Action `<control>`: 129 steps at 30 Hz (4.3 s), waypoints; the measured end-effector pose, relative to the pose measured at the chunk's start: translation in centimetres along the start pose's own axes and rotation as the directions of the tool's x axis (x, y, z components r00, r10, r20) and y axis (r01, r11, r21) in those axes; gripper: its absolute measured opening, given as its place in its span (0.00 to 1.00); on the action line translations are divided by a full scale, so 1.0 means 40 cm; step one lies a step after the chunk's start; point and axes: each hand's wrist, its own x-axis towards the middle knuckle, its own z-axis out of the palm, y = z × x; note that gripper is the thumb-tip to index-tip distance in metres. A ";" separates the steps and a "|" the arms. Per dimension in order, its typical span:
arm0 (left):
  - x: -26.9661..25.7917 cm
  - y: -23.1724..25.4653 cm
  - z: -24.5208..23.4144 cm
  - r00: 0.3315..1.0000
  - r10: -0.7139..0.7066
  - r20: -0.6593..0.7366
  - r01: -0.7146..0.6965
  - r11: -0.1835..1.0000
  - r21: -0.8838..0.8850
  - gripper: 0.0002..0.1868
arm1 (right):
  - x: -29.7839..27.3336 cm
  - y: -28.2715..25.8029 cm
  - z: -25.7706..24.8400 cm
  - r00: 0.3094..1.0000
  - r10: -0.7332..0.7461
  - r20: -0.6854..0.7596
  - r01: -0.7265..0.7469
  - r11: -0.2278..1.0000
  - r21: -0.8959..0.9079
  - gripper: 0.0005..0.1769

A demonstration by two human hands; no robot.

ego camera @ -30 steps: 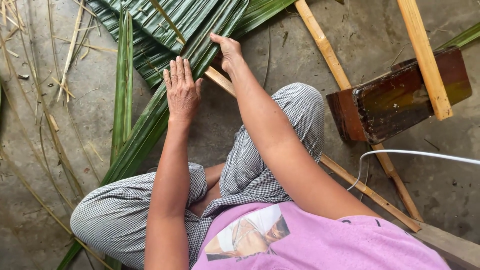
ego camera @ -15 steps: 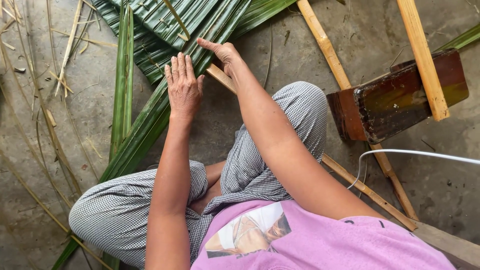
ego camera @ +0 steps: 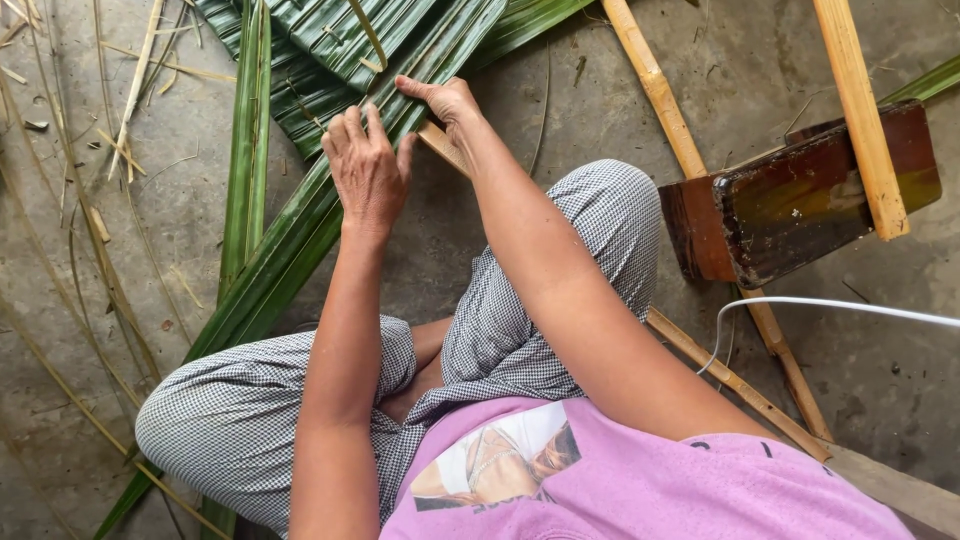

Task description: A person is sitting on the floor weaving palm leaves together to create a mat or roofing panel.

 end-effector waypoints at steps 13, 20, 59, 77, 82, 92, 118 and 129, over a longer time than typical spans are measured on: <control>0.026 -0.004 0.023 0.909 -0.369 0.194 0.352 0.929 0.117 0.05 | 0.000 0.000 0.003 0.999 -0.035 0.013 0.035 0.999 0.000 0.15; 0.034 0.011 0.002 0.904 -0.367 0.220 0.356 0.930 0.089 0.04 | 0.006 0.004 0.004 0.999 -0.047 -0.018 0.047 0.999 -0.007 0.16; 0.204 0.024 0.203 0.477 -0.712 0.514 0.589 -0.175 -0.789 0.29 | -0.046 -0.049 0.034 0.986 -0.038 -0.165 0.036 0.999 -0.014 0.40; 0.147 -0.023 0.241 0.527 -0.533 0.661 0.269 -0.633 -0.725 0.13 | -0.141 -0.071 -0.070 0.922 0.366 0.124 -0.335 0.917 -0.219 0.56; 0.143 -0.047 0.300 0.581 -0.517 0.628 0.222 -0.642 -0.734 0.12 | 0.106 0.026 -0.095 0.998 0.067 0.006 -0.060 0.833 0.550 0.73; 0.075 -0.038 0.135 0.662 -0.338 0.668 0.307 -0.691 -0.654 0.06 | 0.128 -0.073 -0.101 0.936 -0.265 -0.232 0.341 0.847 0.408 0.17; 0.041 -0.054 0.251 0.523 -0.502 0.689 0.298 -0.650 -0.699 0.12 | 0.097 -0.016 -0.055 0.899 -0.139 -0.416 0.199 0.974 0.105 0.56; 0.070 0.002 0.109 0.537 -0.343 0.771 0.377 -0.719 -0.583 0.13 | 0.108 -0.030 -0.048 0.903 -0.186 -0.388 0.226 0.972 0.058 0.47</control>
